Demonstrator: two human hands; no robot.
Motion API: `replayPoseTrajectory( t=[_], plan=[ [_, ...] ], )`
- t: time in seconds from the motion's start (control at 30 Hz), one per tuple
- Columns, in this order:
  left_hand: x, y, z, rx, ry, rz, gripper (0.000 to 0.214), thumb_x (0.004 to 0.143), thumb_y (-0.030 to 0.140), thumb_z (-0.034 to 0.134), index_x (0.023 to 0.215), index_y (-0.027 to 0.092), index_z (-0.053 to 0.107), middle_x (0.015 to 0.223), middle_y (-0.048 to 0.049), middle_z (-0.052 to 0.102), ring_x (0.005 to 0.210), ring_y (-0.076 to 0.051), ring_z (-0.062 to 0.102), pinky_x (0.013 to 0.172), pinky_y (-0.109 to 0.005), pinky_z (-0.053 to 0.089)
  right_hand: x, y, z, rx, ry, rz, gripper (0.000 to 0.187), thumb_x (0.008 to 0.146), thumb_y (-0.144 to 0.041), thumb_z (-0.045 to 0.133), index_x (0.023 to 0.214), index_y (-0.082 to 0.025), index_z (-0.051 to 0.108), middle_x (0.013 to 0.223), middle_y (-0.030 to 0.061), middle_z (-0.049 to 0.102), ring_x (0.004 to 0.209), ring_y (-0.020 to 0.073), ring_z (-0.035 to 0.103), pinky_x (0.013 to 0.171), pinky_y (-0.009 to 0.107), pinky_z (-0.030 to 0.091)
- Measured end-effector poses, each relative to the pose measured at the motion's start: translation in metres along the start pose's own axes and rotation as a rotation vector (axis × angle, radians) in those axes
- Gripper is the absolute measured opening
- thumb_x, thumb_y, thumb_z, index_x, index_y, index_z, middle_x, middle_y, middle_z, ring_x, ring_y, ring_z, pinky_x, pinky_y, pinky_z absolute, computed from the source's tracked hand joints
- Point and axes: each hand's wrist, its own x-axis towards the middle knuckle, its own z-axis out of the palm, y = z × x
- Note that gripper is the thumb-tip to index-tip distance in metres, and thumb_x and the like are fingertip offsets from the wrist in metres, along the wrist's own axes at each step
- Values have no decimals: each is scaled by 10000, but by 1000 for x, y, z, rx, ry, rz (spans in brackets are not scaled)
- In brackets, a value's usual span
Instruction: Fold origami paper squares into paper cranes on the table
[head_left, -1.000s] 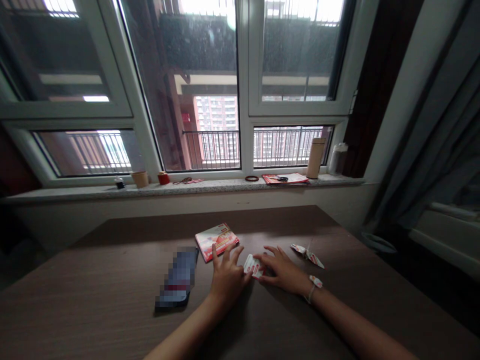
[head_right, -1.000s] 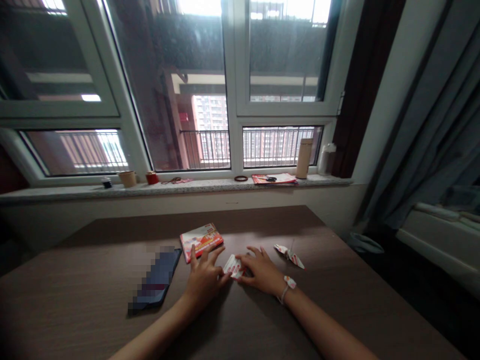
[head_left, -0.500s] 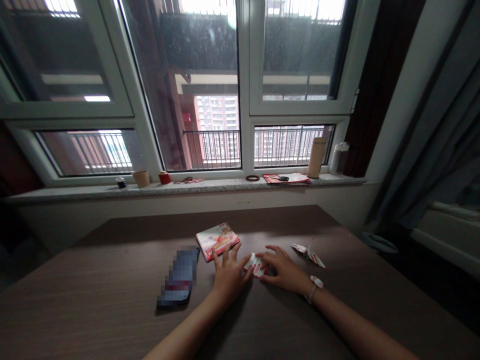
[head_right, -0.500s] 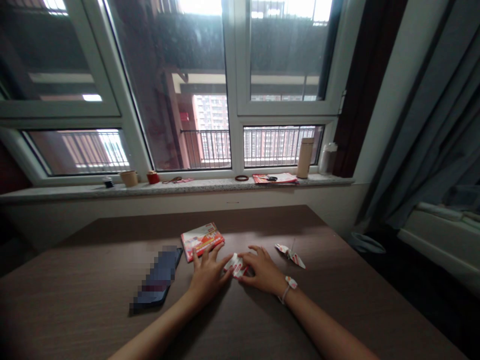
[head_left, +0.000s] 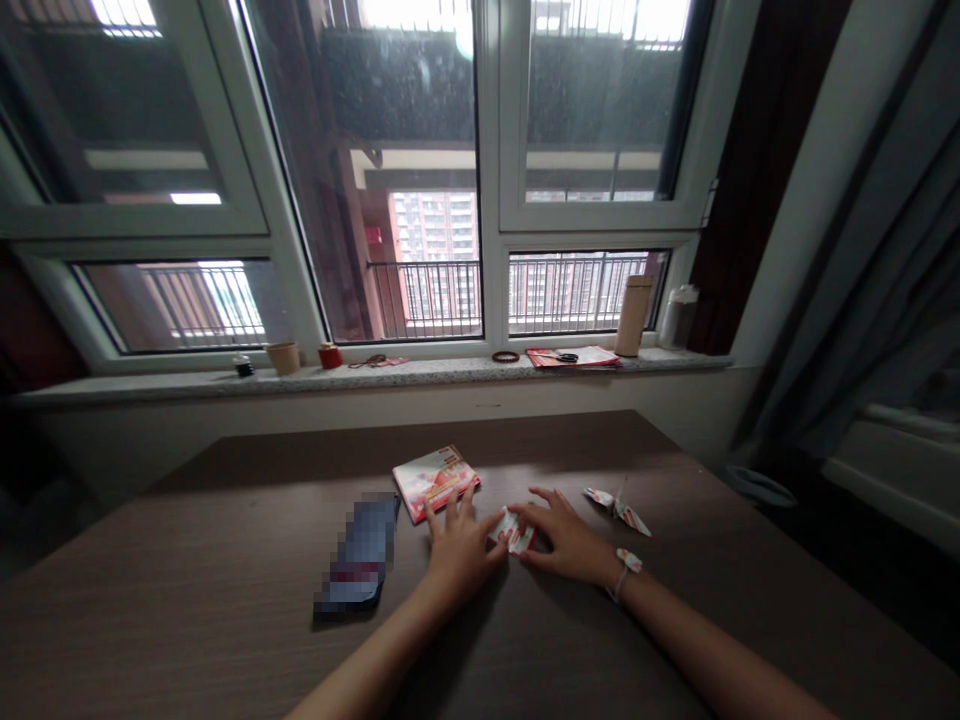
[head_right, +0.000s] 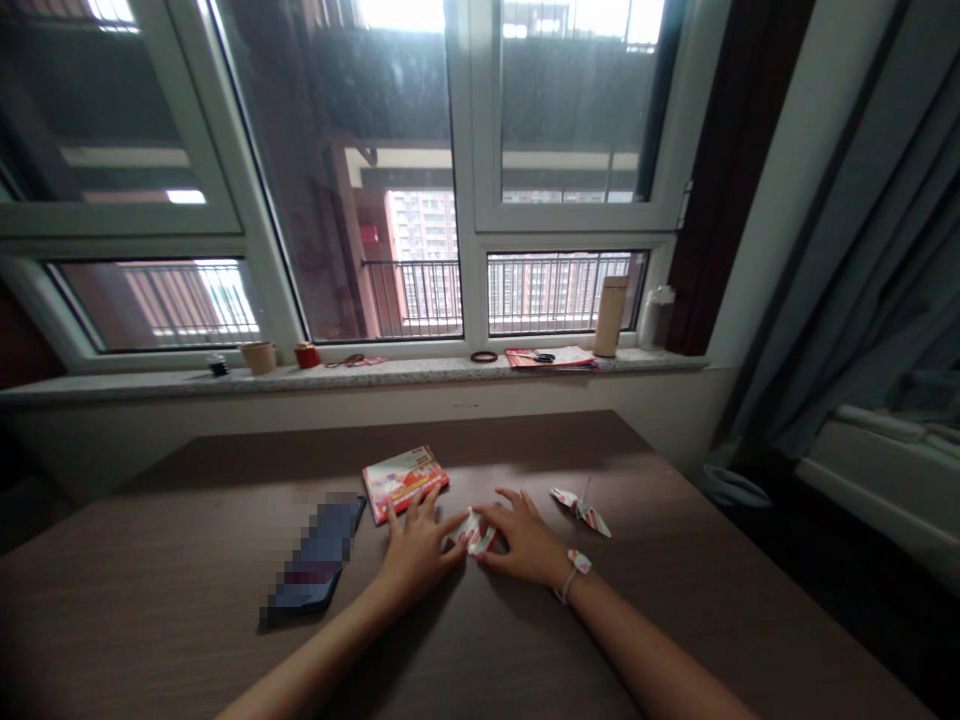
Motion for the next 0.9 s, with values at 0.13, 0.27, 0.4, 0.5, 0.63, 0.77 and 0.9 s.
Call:
replayPoseTrajectory(
  t=[0.13,0.27,0.4,0.5,0.63,0.77,0.9],
  plan=[
    [0,1,-2,-7,1,-18,392,827,573,504,1200,482,582,1431,-47,442,1351,-385,283,1039,-717,11,0,-4,-2,-38,-7,-17,488,796,-457,600,1253,-299,531,1340,17,550,1368,307,270,1141,563,94],
    [0,1,-3,-8,5,-21,403,823,584,500,1204,480,580,1430,-47,445,1357,-389,276,1047,-707,-11,-2,-8,-5,-87,18,-41,352,814,-453,580,1124,-288,599,1316,3,573,1344,302,305,1140,552,91],
    [-1,1,-4,-18,13,-27,414,820,589,501,1216,488,566,1417,-52,460,1357,-394,275,1040,-714,-22,-4,-11,-6,-139,52,-41,321,811,-459,592,1086,-295,617,1278,0,600,1317,301,337,1134,548,84],
    [-2,1,-4,-22,13,-25,410,824,592,492,1212,483,573,1409,-51,468,1349,-390,289,1039,-714,-30,-6,-13,-6,-161,71,-39,302,813,-466,590,1065,-302,625,1240,-2,621,1300,297,359,1129,544,89],
    [-2,1,-3,-4,22,-36,408,823,592,491,1205,480,580,1416,-54,461,1350,-393,284,1042,-709,-26,-8,-14,-6,-173,85,-20,292,814,-494,584,1032,-306,640,1211,-10,636,1285,297,375,1126,543,90],
    [-3,1,-3,5,22,-40,412,820,582,502,1206,465,587,1420,-62,456,1357,-398,269,1046,-703,-23,-9,-15,-7,-177,109,1,297,804,-513,597,1007,-301,647,1150,-3,660,1270,291,388,1126,538,93],
    [-3,1,-2,5,14,-40,408,822,578,497,1207,473,582,1418,-53,460,1352,-400,274,1041,-709,-23,-10,-15,-7,-186,142,28,316,767,-524,641,967,-279,646,1063,7,669,1226,273,430,1128,512,114]
  ],
)
